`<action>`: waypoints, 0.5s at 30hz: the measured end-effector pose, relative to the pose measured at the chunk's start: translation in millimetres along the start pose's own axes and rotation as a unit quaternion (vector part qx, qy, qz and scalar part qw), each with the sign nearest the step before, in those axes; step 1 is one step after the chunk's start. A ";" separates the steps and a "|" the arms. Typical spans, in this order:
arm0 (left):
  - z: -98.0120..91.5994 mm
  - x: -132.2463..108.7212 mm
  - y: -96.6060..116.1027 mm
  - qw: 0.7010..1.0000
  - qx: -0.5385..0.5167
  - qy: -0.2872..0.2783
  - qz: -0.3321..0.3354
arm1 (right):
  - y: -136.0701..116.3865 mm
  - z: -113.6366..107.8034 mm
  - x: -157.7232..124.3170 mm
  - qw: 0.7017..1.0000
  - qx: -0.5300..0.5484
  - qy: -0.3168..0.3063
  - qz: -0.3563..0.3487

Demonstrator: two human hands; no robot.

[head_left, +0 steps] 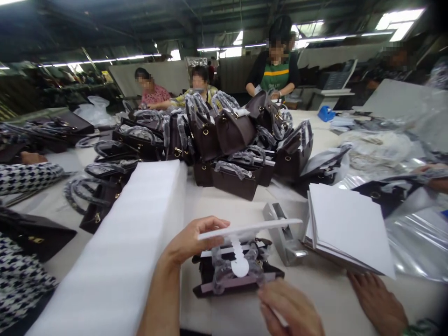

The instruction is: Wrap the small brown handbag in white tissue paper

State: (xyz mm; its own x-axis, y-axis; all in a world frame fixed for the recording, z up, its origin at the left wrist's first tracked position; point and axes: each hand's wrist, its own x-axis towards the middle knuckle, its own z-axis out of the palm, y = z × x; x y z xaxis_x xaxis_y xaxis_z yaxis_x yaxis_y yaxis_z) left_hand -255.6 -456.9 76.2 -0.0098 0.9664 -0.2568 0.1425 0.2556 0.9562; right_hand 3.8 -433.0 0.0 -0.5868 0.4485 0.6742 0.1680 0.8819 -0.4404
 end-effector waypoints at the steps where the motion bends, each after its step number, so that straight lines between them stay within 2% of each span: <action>1: 0.2 3.2 5.9 1.000 0.010 -0.027 -0.006 | -5.8 9.3 -4.3 0.999 0.020 -0.032 -0.021; 3: 1.1 10.4 15.7 0.997 0.038 -0.067 -0.011 | -9.8 29.6 -9.7 0.998 0.025 -0.057 -0.020; 6: 2.6 21.6 16.2 0.994 0.025 -0.107 -0.022 | -6.0 51.9 -13.8 0.999 0.002 -0.047 0.013; 11: 3.8 33.0 -21.7 0.982 -0.132 -0.048 -0.128 | -6.2 61.8 -17.8 0.999 -0.003 -0.029 0.033; 13: 3.7 33.8 -34.8 0.978 -0.136 -0.067 -0.144 | -9.9 64.2 -20.2 0.998 0.008 -0.028 0.057; 15: 3.9 33.3 -39.9 0.971 -0.140 -0.114 -0.154 | -13.7 67.3 -23.3 0.996 0.004 -0.012 0.088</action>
State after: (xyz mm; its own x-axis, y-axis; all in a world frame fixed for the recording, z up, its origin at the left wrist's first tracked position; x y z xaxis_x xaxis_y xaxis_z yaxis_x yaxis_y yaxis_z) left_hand -257.7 -435.0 28.9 0.2156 0.8200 -0.5302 -0.1071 0.5595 0.8219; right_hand -38.2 -465.2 -49.5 -0.5671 0.5930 0.5716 0.2638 0.7882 -0.5560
